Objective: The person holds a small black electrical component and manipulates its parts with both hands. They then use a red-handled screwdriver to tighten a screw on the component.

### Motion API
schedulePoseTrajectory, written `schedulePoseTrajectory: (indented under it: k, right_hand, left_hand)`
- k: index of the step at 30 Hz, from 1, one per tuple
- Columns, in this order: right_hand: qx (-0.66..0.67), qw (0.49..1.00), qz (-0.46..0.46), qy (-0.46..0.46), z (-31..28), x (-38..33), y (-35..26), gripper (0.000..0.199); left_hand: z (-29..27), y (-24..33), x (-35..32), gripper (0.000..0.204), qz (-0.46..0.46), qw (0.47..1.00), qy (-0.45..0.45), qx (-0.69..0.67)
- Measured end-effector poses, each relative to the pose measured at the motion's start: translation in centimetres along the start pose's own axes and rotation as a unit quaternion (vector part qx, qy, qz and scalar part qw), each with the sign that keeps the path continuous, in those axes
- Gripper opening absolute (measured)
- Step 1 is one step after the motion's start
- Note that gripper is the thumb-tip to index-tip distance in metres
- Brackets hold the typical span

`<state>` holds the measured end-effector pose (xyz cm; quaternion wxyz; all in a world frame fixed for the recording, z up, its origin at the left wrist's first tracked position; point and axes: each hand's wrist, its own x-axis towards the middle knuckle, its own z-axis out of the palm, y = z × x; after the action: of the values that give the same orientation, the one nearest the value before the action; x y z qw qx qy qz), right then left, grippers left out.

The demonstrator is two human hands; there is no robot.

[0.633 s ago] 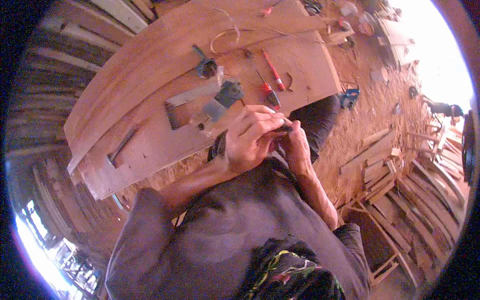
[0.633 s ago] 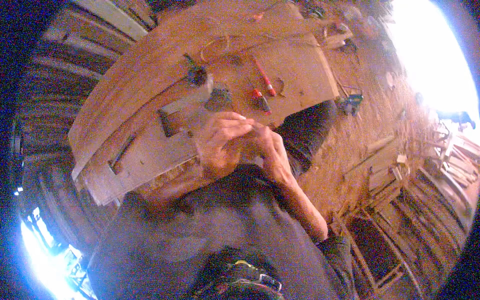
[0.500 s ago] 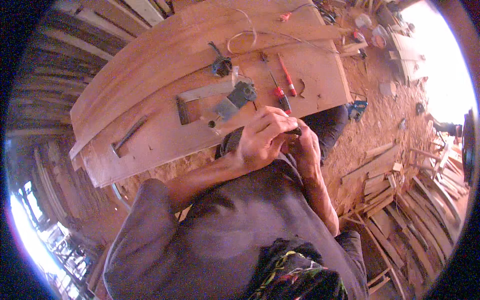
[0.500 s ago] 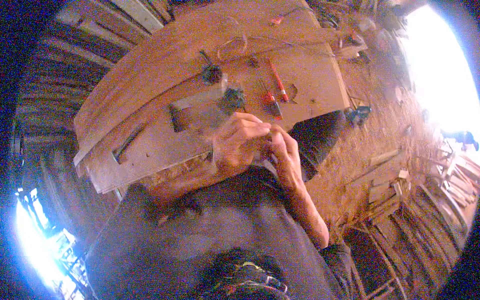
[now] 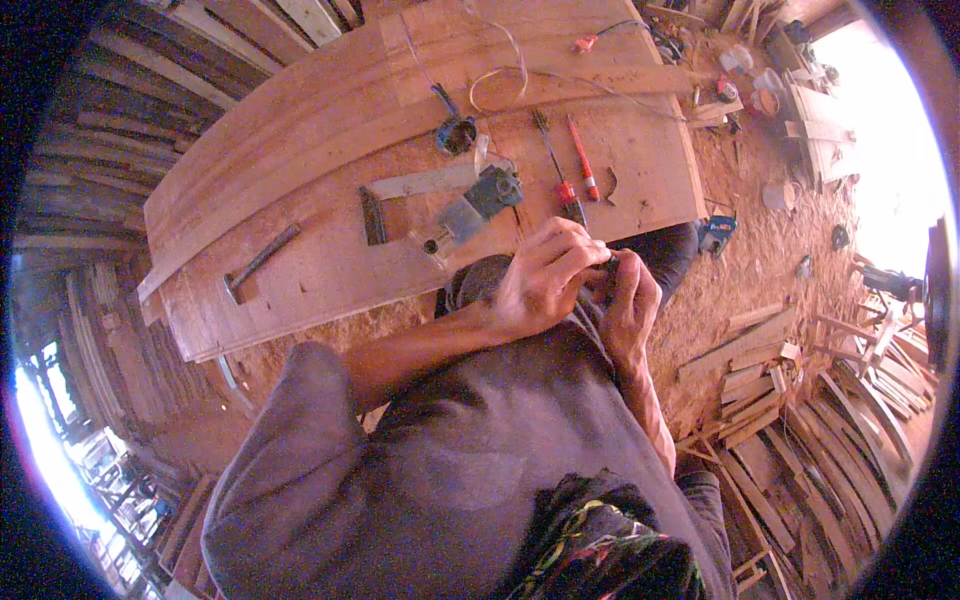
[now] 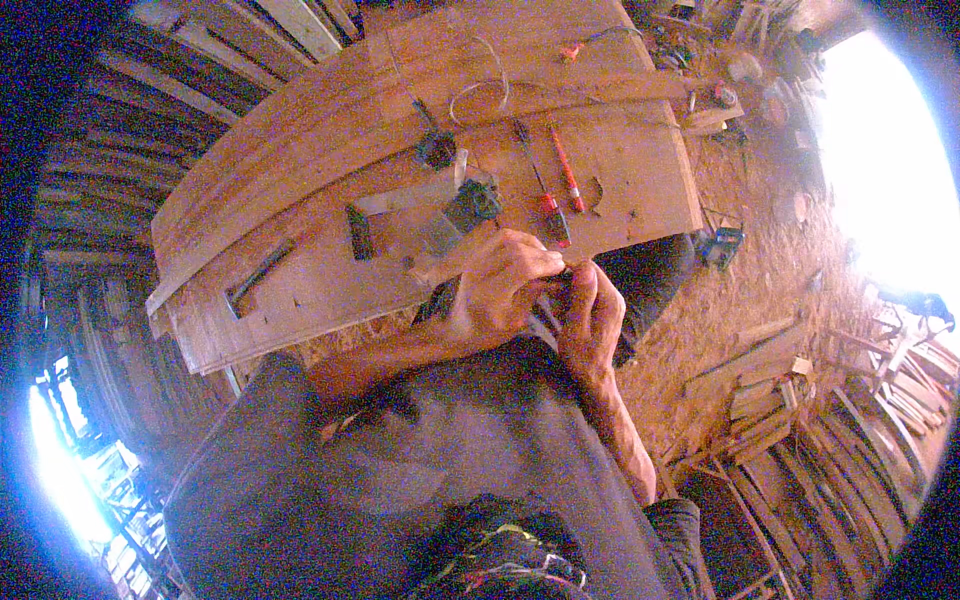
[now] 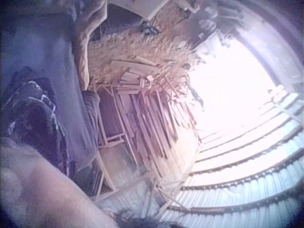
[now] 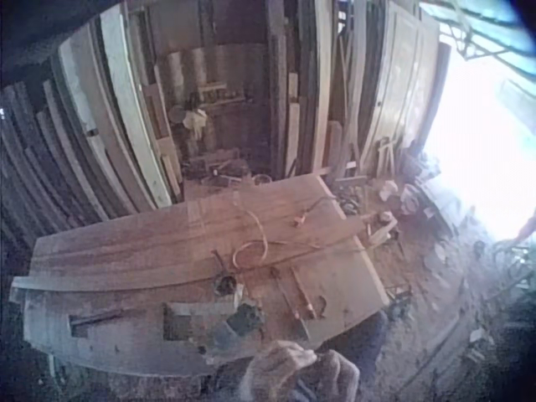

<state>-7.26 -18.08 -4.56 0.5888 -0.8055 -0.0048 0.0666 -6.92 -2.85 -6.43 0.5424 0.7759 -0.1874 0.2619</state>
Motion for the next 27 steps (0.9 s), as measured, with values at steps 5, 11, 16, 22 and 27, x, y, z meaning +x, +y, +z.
schedulePoseTrajectory:
  k: [5, 11, 16, 22, 27]
  right_hand:
    - [0.134, 0.985, 0.091, -0.057, -0.7, 0.2, 0.1, 0.042]
    - [0.316, 0.926, 0.183, -0.100, -0.8, -0.2, 1.8, 0.037]
    - [0.117, 0.983, 0.118, -0.072, -0.4, -0.4, 0.6, 0.040]
    - [0.055, 0.992, 0.111, -0.040, 0.3, -0.4, 1.1, 0.041]
    - [0.210, 0.963, 0.156, -0.064, 0.5, -0.2, 2.2, 0.034]
  left_hand:
    - [-0.1, 0.1, -0.4, 0.032, -0.042, 0.999, -0.001, -0.010]
    - [0.2, -0.6, -1.3, 0.034, -0.033, 0.999, -0.008, -0.031]
    - [0.1, -0.8, -1.7, 0.033, -0.050, 0.999, -0.021, -0.006]
    - [0.1, -1.0, -1.9, 0.031, -0.044, 0.999, -0.012, 0.004]
    - [-0.2, -1.0, -1.2, 0.030, -0.060, 0.998, -0.023, 0.005]
